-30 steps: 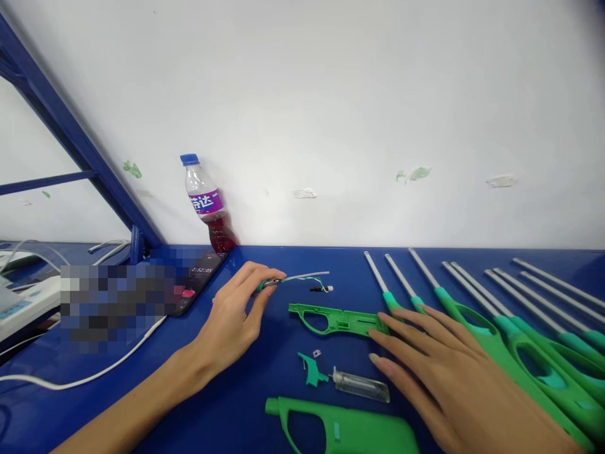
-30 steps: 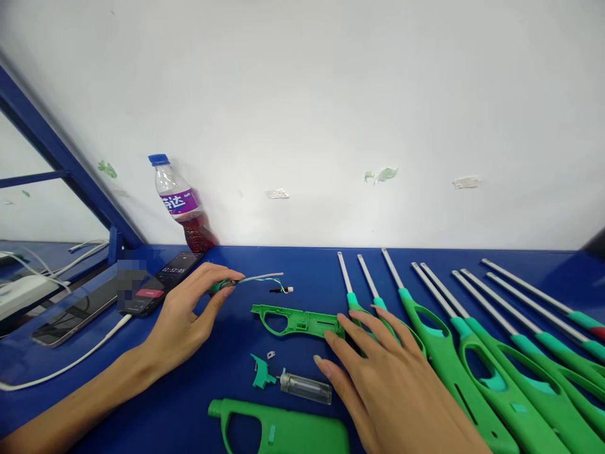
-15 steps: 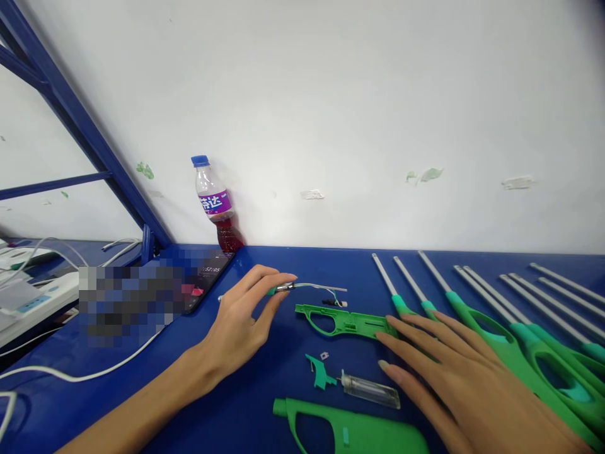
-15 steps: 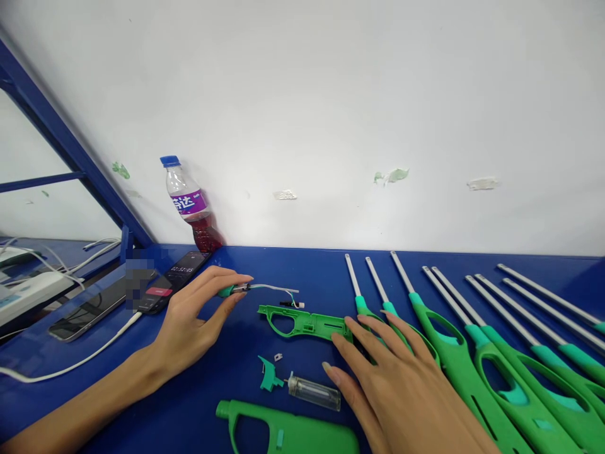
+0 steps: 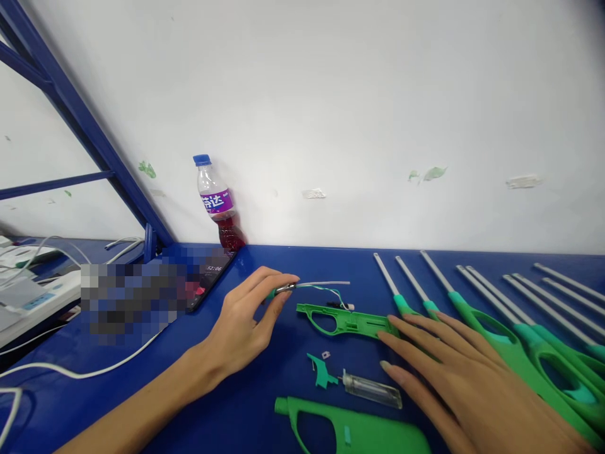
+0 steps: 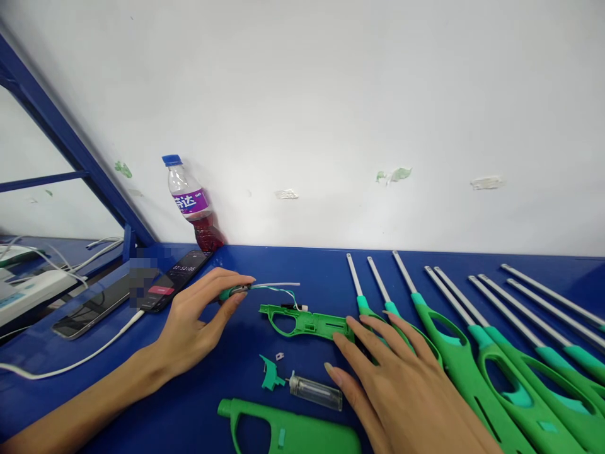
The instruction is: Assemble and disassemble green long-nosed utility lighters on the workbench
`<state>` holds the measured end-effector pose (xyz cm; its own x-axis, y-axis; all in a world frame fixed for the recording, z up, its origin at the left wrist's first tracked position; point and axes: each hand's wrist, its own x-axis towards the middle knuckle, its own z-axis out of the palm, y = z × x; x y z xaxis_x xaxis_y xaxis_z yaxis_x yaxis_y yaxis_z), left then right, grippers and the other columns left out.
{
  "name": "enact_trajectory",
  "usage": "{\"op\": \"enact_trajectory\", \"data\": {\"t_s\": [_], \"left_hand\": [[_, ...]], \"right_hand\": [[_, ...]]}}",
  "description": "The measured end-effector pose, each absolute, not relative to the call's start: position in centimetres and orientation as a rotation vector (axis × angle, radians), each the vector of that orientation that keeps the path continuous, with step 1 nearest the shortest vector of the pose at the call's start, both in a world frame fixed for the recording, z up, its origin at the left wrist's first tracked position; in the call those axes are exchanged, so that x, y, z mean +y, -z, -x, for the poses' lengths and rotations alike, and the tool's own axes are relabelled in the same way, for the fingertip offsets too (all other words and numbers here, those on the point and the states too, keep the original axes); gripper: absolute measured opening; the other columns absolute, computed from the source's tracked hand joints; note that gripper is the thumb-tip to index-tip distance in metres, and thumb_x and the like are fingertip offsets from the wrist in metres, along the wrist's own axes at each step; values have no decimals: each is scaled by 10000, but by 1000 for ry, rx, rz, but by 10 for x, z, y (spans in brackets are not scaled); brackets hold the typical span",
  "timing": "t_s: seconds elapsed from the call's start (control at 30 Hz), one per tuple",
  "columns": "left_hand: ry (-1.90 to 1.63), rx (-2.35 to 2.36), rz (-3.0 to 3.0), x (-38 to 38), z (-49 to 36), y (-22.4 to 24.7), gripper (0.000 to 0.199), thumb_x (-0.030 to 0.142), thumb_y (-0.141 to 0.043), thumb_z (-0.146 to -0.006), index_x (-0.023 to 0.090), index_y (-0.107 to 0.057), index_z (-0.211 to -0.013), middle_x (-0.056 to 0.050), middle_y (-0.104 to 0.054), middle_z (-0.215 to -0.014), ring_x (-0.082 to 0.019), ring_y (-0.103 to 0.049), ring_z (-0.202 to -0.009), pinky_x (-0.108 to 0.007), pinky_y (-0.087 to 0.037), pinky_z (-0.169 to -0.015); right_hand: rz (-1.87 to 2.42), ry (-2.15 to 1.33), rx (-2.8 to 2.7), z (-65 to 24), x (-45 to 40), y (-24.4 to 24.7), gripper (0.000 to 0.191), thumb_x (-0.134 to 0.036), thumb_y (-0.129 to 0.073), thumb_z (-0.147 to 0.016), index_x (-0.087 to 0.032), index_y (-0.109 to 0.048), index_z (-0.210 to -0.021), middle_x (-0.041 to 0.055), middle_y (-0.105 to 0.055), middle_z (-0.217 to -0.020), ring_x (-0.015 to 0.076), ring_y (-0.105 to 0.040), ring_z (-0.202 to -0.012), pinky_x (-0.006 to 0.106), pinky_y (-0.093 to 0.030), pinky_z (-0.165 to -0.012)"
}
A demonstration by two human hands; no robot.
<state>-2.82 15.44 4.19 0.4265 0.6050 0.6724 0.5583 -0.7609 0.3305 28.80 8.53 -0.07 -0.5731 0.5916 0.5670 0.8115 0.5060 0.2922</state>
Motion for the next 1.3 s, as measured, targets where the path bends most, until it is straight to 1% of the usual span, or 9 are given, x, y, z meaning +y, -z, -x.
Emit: {"op": "enact_trajectory", "data": {"t_s": [0.47,0.7,0.77,0.93,1.03,1.1,1.17,1.23,1.3], "left_hand": [[-1221,1118,-2583,157,29,-42,226,130,-575,-1032,247,-660,-1205,-16,-671,-1065,-119,-630,-898,-228,-519,-754],[-1170,1177,-2593,161,29,-41,181,180,-557,-1052,242,-661,-1186,-27,-683,-1078,-152,-657,-965,-278,-530,-864],[-1134,1195,-2600,164,31,-39,178,202,-553,-1058,248,-661,-1192,-25,-689,-1091,-161,-664,-984,-294,-530,-887],[-1031,1269,-2613,176,39,-32,201,261,-527,-1073,275,-674,-1209,-27,-704,-1141,-198,-669,-1035,-363,-529,-933],[-978,1299,-2622,182,43,-28,216,290,-513,-1073,259,-687,-1196,-46,-715,-1147,-219,-678,-1052,-395,-538,-946],[-943,1319,-2629,185,45,-27,227,302,-507,-1068,242,-699,-1174,-58,-724,-1139,-226,-686,-1044,-402,-549,-941],[-913,1333,-2640,188,46,-26,240,309,-501,-1064,230,-709,-1156,-66,-731,-1135,-231,-693,-1043,-406,-559,-942],[-885,1340,-2655,191,47,-25,252,310,-497,-1059,225,-719,-1142,-72,-737,-1136,-235,-697,-1051,-409,-563,-952],[-852,1345,-2672,193,48,-23,259,304,-498,-1054,228,-732,-1133,-72,-740,-1139,-238,-699,-1059,-408,-565,-956]], "right_hand": [[1303,600,-2303,-278,77,-2,422,-407,-359,-1107,-283,-722,-1282,-63,-725,-1297,238,-601,-1278,461,-279,-1173],[1298,616,-2310,-279,78,-3,423,-396,-352,-1110,-282,-719,-1288,-63,-722,-1301,242,-595,-1284,467,-293,-1165],[1288,644,-2328,-281,78,-3,419,-406,-371,-1104,-267,-710,-1306,-41,-718,-1309,253,-593,-1284,476,-309,-1154],[1200,770,-2339,-283,78,-7,452,-405,-366,-1102,-199,-714,-1302,91,-694,-1339,312,-595,-1286,513,-436,-1041],[1160,706,-2299,-279,77,-19,424,-407,-390,-1097,-211,-706,-1299,90,-679,-1357,297,-599,-1274,482,-474,-1009],[1103,587,-2277,-273,75,-27,361,-443,-451,-1082,-257,-717,-1238,41,-708,-1284,246,-623,-1214,424,-468,-1022],[991,466,-2251,-267,72,-32,335,-480,-458,-1082,-288,-732,-1079,-8,-740,-1085,186,-649,-1082,359,-440,-1034],[911,384,-2248,-263,68,-31,395,-500,-431,-1091,-287,-707,-905,-35,-711,-901,153,-642,-960,320,-414,-1024],[895,374,-2281,-259,66,-26,462,-510,-386,-1103,-275,-680,-835,-45,-681,-830,143,-627,-899,316,-396,-1011]]}}
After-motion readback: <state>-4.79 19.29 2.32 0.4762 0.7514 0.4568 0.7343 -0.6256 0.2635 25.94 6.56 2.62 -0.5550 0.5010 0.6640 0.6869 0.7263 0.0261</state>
